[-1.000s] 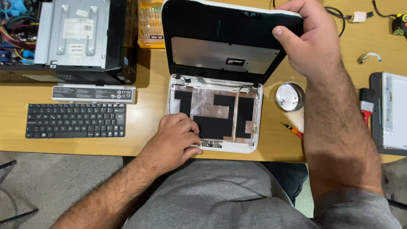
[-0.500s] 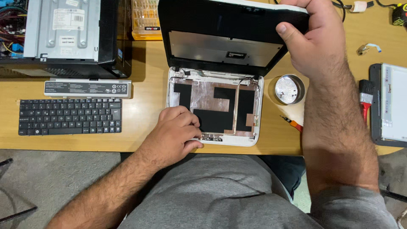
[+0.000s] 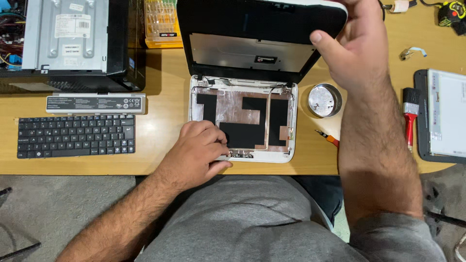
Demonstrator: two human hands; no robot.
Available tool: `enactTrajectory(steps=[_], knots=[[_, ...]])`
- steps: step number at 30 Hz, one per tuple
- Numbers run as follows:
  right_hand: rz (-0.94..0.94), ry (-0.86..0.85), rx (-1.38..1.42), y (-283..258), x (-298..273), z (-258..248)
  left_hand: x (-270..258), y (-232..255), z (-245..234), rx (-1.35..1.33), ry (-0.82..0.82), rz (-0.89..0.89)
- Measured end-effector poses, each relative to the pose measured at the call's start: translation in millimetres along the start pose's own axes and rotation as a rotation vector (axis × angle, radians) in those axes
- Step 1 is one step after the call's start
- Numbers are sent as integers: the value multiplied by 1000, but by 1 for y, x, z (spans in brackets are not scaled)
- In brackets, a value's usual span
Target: The person uses a screwdriver to remove screws from the back of a disassembled laptop. They then place a metal cover over the internal components and flip the laptop over. Finally, they connect a ribbon cable to a new screen and place the screen into the laptop frame.
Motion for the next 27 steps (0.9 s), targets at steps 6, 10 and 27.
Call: enactTrajectory(steps=[6, 10, 27], knots=[[-124, 132, -540, -75, -39, 13, 0, 5, -9, -27, 60, 18], [412, -637, -689, -149, -69, 50, 5, 7, -15, -135, 46, 32], [-1444, -670, -1939, -159, -94, 60, -3, 2, -4, -70, 139, -1]])
Point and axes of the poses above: each hand's wrist, its own x-axis towards the middle knuckle, its own z-axis out of the palm, y = z × x, the point moved 1 cm from there along x, towards the middle knuckle, and after that the axes turned 6 degrees about -y, right-handed, at the moved point
